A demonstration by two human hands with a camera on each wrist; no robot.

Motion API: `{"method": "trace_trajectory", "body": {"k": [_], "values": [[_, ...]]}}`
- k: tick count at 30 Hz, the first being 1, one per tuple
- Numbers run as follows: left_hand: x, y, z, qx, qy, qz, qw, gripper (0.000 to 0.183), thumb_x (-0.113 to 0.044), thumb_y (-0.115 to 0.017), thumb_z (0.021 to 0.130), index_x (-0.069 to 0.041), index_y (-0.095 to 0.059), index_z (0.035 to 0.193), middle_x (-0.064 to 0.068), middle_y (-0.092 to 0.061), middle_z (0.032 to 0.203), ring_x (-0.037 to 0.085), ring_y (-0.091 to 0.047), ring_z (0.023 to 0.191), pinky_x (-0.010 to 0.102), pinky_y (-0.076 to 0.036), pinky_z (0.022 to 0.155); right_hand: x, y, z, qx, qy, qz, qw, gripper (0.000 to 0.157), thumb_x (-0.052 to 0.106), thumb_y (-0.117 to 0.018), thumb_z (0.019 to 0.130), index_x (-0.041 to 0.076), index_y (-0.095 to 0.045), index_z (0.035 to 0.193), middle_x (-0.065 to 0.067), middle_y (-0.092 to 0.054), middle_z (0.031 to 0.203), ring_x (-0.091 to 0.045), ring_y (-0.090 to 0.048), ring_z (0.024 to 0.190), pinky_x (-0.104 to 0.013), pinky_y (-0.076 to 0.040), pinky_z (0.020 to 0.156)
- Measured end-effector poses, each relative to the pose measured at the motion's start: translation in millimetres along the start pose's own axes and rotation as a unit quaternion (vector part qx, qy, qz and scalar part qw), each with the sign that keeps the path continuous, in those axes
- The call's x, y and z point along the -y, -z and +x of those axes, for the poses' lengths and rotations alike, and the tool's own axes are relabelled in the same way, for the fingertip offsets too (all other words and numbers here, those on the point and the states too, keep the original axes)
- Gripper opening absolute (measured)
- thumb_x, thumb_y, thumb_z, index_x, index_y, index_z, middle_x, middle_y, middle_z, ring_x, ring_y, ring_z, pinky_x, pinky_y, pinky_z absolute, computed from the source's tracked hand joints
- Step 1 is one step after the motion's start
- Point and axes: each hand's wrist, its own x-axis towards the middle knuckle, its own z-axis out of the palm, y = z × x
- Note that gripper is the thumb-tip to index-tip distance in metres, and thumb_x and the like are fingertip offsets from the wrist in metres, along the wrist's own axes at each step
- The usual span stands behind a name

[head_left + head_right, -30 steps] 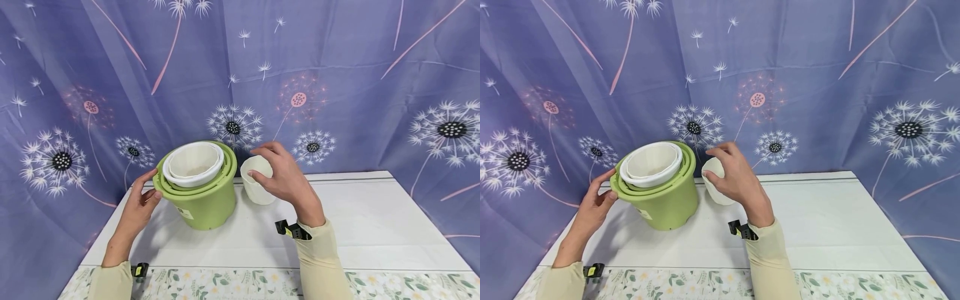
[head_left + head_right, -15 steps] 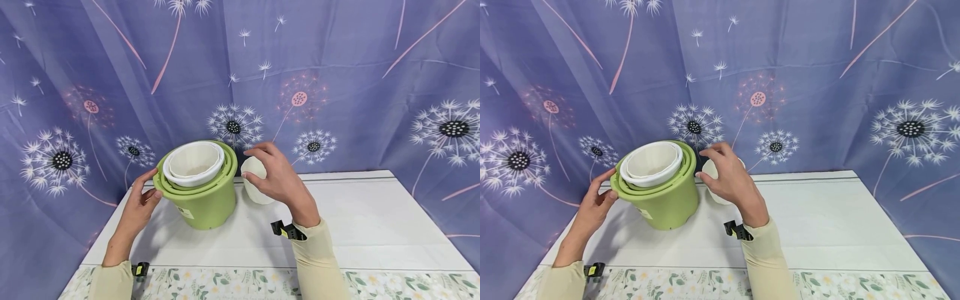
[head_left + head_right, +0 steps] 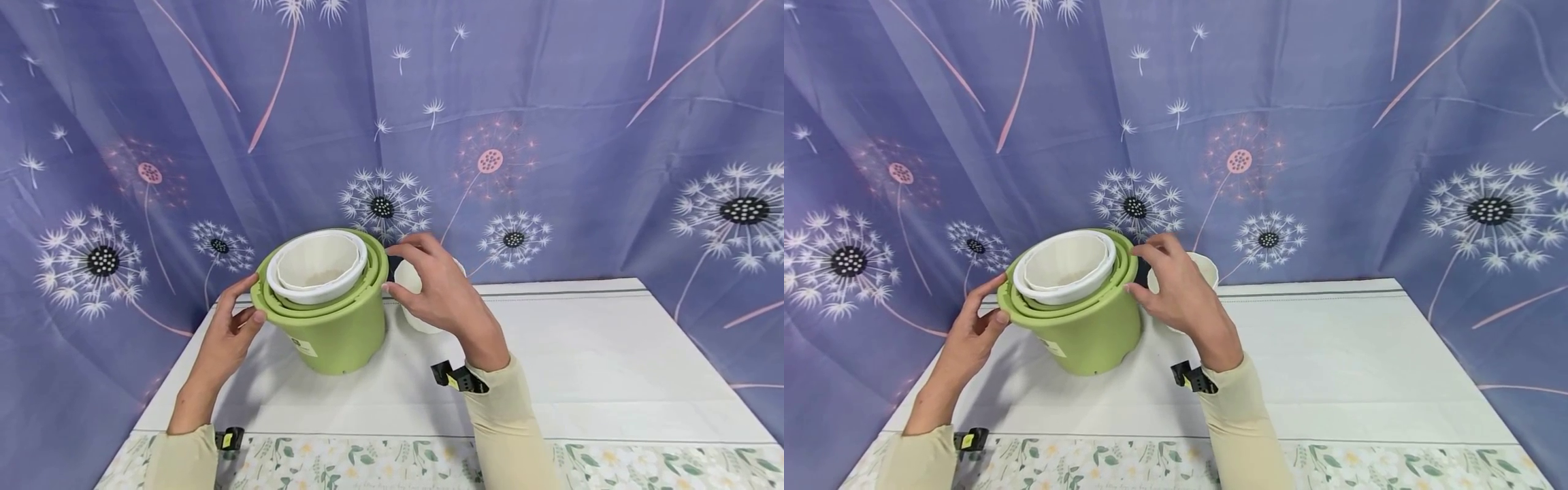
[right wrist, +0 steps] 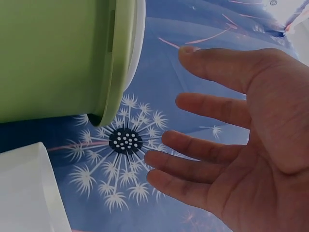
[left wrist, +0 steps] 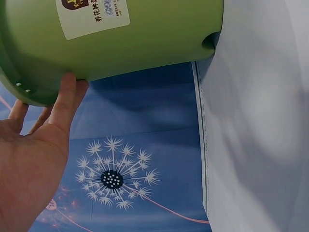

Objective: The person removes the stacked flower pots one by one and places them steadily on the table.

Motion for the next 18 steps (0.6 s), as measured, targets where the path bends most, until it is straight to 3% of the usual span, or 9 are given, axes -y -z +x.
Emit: {"method": "trace_trajectory", "body": {"k": [18], "values": [[1.4,-1.0,0.0,-0.002,-0.002,-0.002,1.0,0.063,-0.002,-0.055,0.111,-0.012,-0.03,0.168,0.012,-0.026,0.165,0.001,-0.061,0.123,0.012,-0.051,0.099,5.0,-15.1,8.5,-0.006,0.034,0.02,0.999,0.046,0.019,-0.084,0.094,0.001,-0.069,0.133,-0.017,-0.056,0.138,-0.031,-0.058,0.126,-0.048,-0.051,0.107]]}}
